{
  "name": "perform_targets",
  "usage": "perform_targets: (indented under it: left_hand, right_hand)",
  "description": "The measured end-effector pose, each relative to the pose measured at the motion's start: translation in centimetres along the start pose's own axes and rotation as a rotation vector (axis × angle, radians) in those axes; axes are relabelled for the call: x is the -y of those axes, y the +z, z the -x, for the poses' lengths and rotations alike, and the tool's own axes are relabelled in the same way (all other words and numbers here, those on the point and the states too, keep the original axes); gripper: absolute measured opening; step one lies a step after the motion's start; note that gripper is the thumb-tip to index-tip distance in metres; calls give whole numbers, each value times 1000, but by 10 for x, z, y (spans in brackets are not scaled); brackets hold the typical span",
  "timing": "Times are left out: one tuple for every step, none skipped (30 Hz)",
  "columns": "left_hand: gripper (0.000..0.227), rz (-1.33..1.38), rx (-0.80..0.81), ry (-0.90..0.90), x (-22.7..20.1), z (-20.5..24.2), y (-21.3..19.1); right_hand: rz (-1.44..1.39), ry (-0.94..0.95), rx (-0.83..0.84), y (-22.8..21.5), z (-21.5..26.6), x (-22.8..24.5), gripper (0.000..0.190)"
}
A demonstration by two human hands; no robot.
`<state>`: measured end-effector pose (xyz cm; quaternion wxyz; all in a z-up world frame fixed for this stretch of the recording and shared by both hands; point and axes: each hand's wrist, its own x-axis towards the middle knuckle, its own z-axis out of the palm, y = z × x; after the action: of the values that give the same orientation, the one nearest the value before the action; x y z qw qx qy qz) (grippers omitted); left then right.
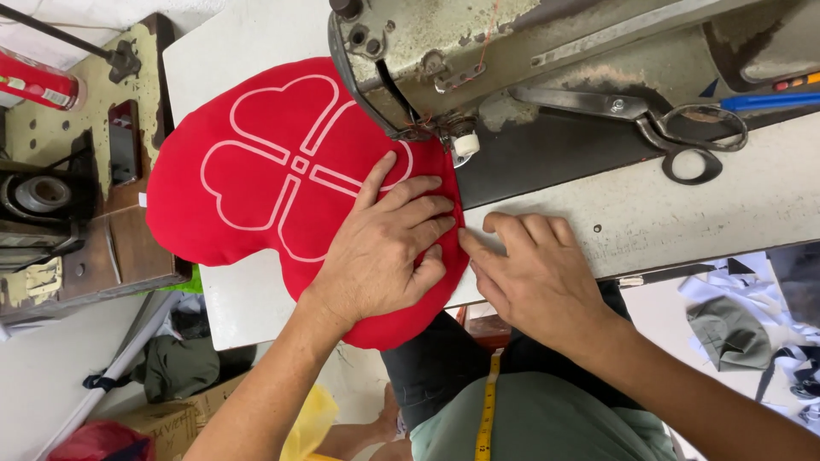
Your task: Closing the final seam of a stuffed heart-shaped pillow using an industrial sewing machine
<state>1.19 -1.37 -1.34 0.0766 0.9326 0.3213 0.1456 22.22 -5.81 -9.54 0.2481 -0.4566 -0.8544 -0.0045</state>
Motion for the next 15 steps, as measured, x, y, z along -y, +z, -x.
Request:
perform_targets:
  left_hand:
    - [35, 4, 3, 0, 0, 1, 0]
    - [35, 3, 2, -1, 0, 1, 0]
    - [34, 5, 5, -1, 0, 1, 0]
    - [34, 8, 9, -1, 0, 1, 0]
    - [34, 8, 9, -2, 0, 2, 0]
    - [33, 12, -3, -4, 0, 2, 1]
    - [32, 16, -16, -6, 0, 1, 1]
    - [32, 15, -17, -8, 0, 1, 1]
    - [33, 20, -24, -6, 0, 1, 0]
    - [33, 28, -27, -5, 0, 1, 1]
    - [33, 31, -26, -6, -1, 2, 2]
    - [33, 48, -43, -7, -1, 1, 2]
    - [33, 64, -60, -8, 0, 1, 2]
    - [33, 61, -63, -10, 0, 1, 1]
    - [32, 92, -77, -11, 1, 1, 1]
  right_hand:
    - [16, -28, 14, -2, 0, -1, 36]
    - [16, -30, 14, -3, -2, -1, 36]
    - [43, -47, 26, -5, -3, -2, 33]
    - [69, -62, 37, -6, -5, -3, 30]
    - [68, -62, 38, -7, -6, -5, 30]
    - [33, -84, 43, -8, -7, -7, 28]
    - [-1, -105, 47, -9, -8, -9, 27]
    - [-1, -107, 47, -9, -9, -12, 27]
    - [-134, -92, 26, -8, -11, -14, 23]
    - [-269, -73, 7, -8, -11, -15, 20]
    - [-270, -72, 10, -3, -8, -13, 20]
    - [-399, 37, -49, 2, -6, -11, 19]
    - [-527, 146, -109, 7, -5, -10, 18]
    - [-528, 141, -110, -10, -19, -5, 18]
    - [-714, 518, 212, -27, -34, -1, 18]
